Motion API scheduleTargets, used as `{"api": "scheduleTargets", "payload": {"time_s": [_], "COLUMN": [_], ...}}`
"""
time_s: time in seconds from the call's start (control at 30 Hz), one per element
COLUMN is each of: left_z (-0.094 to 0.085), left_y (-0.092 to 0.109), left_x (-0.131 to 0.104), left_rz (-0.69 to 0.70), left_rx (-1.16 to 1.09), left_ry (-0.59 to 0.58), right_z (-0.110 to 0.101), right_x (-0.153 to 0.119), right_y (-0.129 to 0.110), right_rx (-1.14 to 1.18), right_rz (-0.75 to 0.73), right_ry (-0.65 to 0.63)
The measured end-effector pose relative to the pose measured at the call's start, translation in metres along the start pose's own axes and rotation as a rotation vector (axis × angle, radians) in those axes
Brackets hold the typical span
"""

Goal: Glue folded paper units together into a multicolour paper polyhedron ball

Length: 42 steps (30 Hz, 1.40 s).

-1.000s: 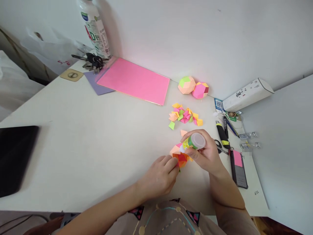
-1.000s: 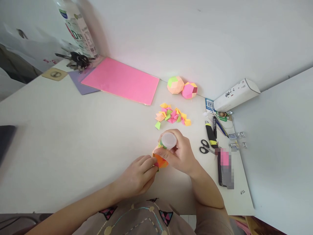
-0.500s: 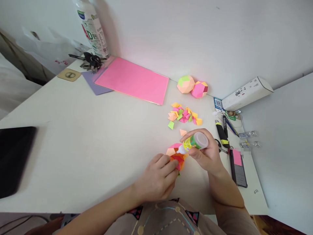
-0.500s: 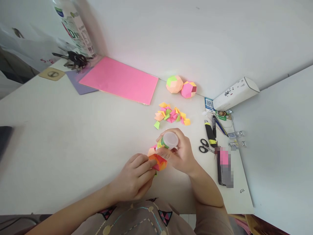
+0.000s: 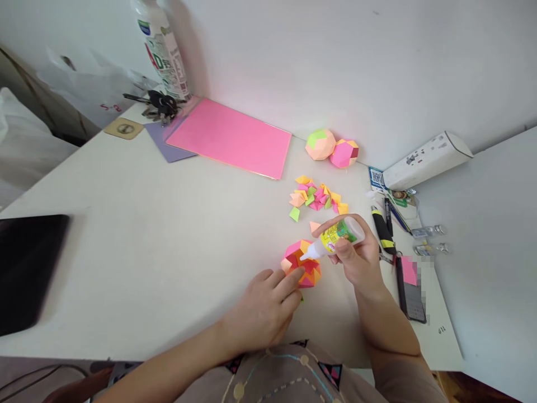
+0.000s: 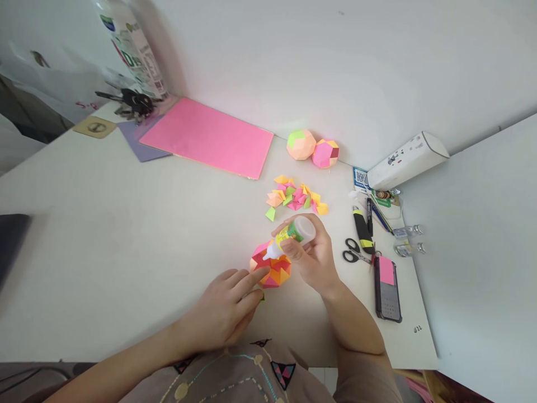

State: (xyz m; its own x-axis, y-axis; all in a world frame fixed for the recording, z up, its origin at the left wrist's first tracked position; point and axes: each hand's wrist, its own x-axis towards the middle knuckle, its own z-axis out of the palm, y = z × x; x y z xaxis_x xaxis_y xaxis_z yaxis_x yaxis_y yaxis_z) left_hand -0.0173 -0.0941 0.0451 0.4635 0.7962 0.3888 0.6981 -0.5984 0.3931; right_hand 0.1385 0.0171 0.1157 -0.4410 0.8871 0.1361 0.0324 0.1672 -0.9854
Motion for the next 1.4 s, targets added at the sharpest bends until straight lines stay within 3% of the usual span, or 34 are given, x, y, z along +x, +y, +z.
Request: {"api": "scheduleTargets", "payload": {"time_s": [0.1,0.17,0.23,0.43,0.63,1.23,1.4], "left_z": [-0.004,-0.007,-0.010,-0.019,-0.025,-0.009,-0.001], "left_y": [-0.004,-0.008,-0.012,-0.023,-0.033,-0.047,-0.038], "left_x": [-0.001,-0.001,-0.001,0.000,-0.003,-0.009,-0.008], "left_rz": [-0.040,-0.117,-0.167,-0.191,-0.176,-0.144,-0.131], "left_rx": [-0.088,-0.139,-0.152,-0.073,-0.065,0.103,0.168], "left_ry": [0.180,0.235,0.189,-0.099,-0.265,-0.190,-0.060], "right_z": [-0.002,-0.004,-0.005,-0.006,-0.007,-0.008,-0.009], "right_x": [0.000,-0.001,-0.001,-0.001,-0.004,-0.006,-0.007], "right_y": [-0.001,-0.001,-0.002,-0.005,-0.008,-0.015,-0.016], "right_rx": [0.020,0.031,0.033,0.047,0.049,0.039,0.056], "right_rz": [-0.003,-0.014,-0.027,-0.032,-0.024,-0.003,-0.010], "right_ry": [0.000,0.003,0.003,-0.020,-0.037,-0.089,-0.076]}}
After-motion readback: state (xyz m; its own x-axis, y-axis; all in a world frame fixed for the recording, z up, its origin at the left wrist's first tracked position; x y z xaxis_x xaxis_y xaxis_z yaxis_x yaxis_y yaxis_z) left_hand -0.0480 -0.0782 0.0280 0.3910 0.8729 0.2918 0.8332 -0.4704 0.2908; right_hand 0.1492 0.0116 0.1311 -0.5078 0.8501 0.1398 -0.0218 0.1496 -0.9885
